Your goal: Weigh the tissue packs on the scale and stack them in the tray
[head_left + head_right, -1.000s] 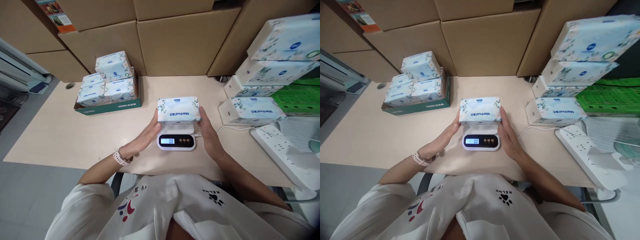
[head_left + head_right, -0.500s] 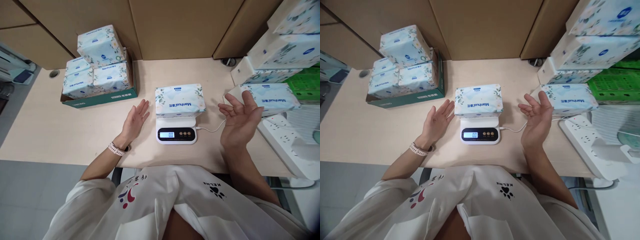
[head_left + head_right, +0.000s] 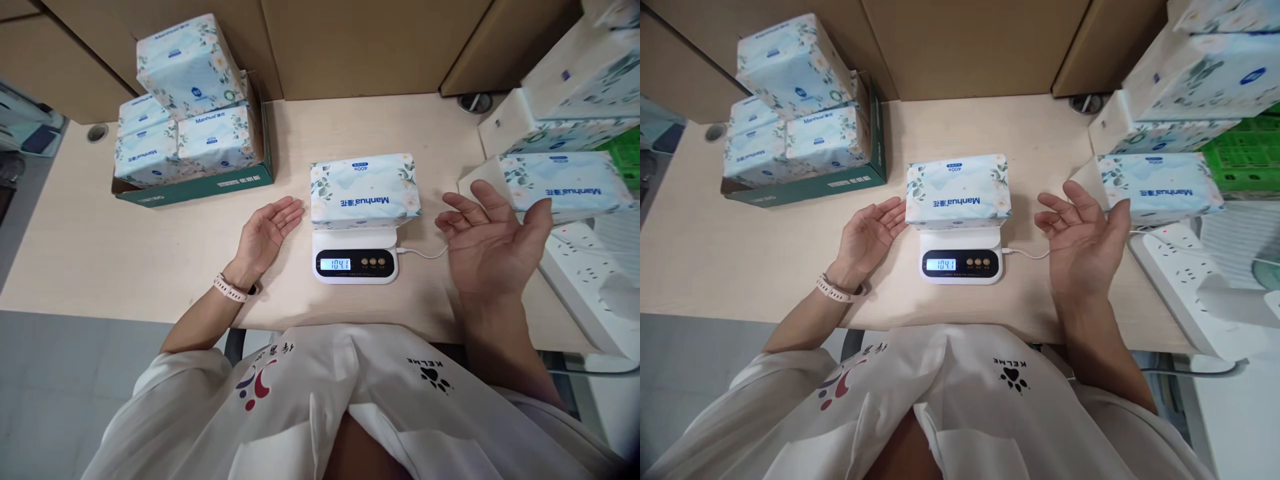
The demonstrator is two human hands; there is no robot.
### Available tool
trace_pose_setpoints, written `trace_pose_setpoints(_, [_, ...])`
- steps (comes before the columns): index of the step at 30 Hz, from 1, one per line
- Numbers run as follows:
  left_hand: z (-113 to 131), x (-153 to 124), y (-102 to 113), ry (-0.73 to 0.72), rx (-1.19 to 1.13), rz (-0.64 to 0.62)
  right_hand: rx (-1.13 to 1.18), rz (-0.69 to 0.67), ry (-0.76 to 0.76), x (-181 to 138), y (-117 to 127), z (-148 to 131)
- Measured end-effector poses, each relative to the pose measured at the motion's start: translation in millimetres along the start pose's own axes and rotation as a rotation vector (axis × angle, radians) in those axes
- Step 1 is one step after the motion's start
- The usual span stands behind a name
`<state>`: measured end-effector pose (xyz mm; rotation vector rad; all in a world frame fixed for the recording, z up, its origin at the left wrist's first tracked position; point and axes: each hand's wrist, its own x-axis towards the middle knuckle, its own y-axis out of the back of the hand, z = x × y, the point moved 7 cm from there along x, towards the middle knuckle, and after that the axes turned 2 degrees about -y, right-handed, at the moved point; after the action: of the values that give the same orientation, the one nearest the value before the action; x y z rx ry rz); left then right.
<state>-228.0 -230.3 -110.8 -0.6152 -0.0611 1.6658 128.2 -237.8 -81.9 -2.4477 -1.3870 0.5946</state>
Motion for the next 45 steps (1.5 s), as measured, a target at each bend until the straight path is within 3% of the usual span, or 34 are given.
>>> trace_pose_setpoints(45, [-2.9,0.8,0.7,-0.016,-0.002,0.003,-0.046,-0.092,0.006,8.2,5.8,12.8])
